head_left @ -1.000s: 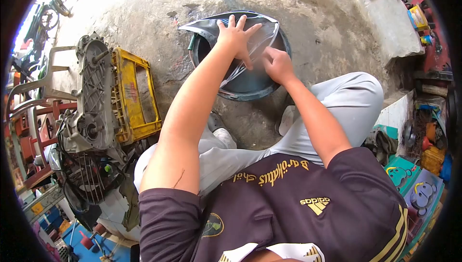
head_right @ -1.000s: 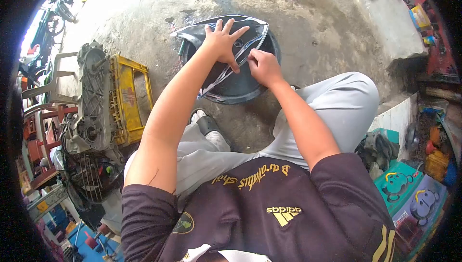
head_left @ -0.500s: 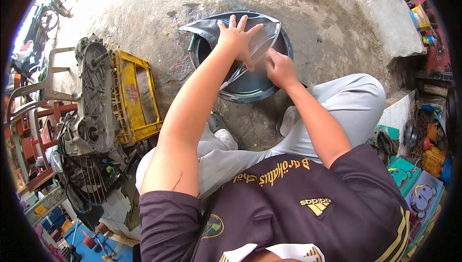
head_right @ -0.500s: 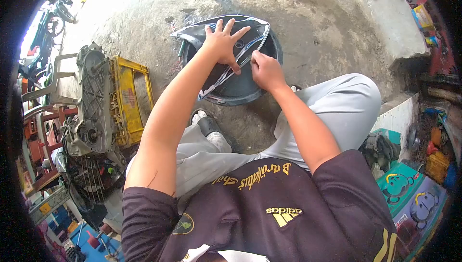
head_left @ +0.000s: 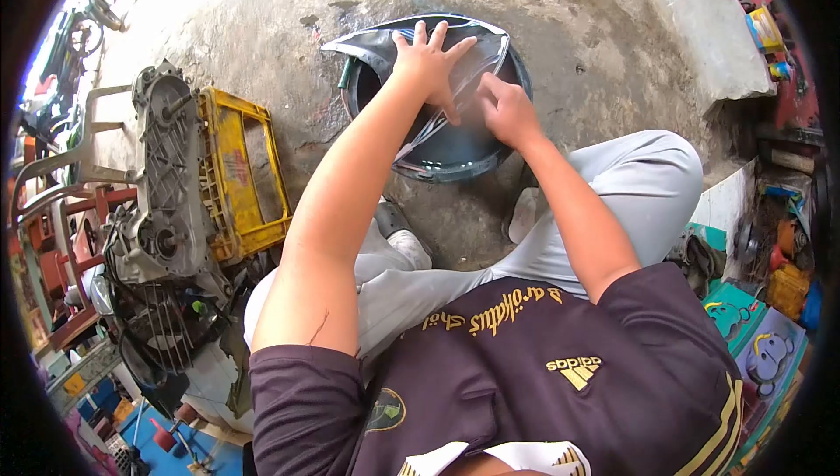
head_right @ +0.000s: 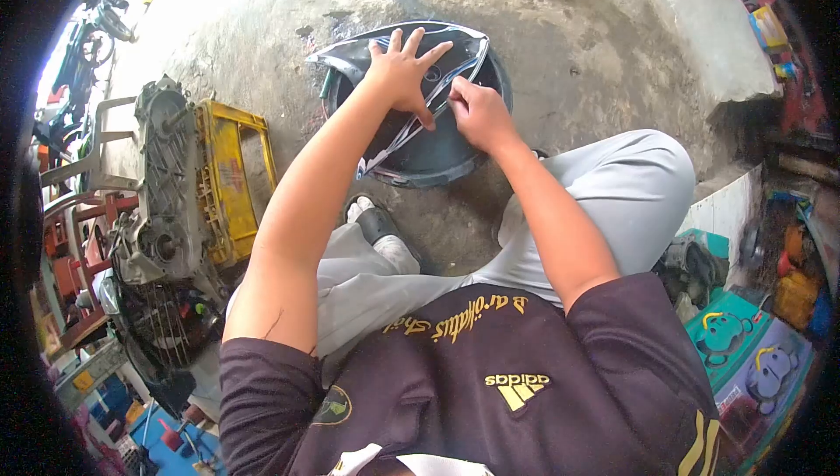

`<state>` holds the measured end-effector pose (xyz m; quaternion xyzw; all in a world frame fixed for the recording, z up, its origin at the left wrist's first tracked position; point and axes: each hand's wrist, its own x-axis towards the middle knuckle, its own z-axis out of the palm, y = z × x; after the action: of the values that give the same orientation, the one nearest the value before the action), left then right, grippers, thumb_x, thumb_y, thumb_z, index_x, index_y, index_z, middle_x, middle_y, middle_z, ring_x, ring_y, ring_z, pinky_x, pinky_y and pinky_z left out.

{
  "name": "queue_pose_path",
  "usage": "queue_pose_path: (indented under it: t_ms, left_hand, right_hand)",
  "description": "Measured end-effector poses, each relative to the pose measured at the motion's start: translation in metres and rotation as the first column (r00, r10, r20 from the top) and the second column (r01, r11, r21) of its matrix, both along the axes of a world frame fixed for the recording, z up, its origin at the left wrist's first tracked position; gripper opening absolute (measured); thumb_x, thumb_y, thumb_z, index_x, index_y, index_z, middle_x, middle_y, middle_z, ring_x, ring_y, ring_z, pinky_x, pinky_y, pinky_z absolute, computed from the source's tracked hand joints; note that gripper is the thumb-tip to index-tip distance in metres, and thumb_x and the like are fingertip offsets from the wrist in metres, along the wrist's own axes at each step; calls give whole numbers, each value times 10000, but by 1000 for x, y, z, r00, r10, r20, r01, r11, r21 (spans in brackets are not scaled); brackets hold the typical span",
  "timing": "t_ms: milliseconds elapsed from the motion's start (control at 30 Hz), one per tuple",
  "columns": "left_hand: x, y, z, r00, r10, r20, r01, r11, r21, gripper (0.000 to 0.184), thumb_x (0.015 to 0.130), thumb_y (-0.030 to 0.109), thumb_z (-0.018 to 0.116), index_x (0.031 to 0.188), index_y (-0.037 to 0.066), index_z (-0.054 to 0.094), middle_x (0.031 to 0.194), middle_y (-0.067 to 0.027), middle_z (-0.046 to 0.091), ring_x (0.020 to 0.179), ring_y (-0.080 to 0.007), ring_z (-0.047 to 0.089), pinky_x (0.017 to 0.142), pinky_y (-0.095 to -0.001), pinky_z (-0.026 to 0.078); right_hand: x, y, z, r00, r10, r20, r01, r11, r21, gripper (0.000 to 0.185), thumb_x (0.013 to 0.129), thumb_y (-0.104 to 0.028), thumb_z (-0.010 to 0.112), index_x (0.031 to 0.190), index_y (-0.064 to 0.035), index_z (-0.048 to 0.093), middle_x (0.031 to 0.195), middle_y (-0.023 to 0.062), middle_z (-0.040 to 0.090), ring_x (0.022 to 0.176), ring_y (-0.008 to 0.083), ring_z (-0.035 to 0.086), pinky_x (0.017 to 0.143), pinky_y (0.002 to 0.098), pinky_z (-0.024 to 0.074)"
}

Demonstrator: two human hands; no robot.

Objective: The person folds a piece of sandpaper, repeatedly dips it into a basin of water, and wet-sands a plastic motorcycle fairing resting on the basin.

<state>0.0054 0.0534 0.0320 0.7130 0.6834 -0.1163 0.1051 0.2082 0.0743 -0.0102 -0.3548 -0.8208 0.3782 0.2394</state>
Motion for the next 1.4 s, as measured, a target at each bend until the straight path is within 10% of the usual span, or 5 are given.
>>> queue_pose_path:
  t_ms: [1033,1400]
  left_hand:
    - [0,1,0,1000,3,1,-3,1000,-7,1554,422,686,985,1712,435,155,1773,-193,204,1601,-516,213,1185,-789,269]
    - [1,-1,-3,1000,-5,-7,5,1000,14,1542,435,675,986,1711,434,154,1769,-186,217,1593,-509,233,1180,-787,280]
  right_hand:
    - [3,-3,-19,992,-119,48,121,992,-47,127,937,-123,676,960,-17,609,849,229,722,837,446,720,706,479,544]
    - [-2,-1,-11,988,-144,48,151,972,-181,176,959,-178,689,960,-22,606,817,159,722,743,268,696,728,405,543]
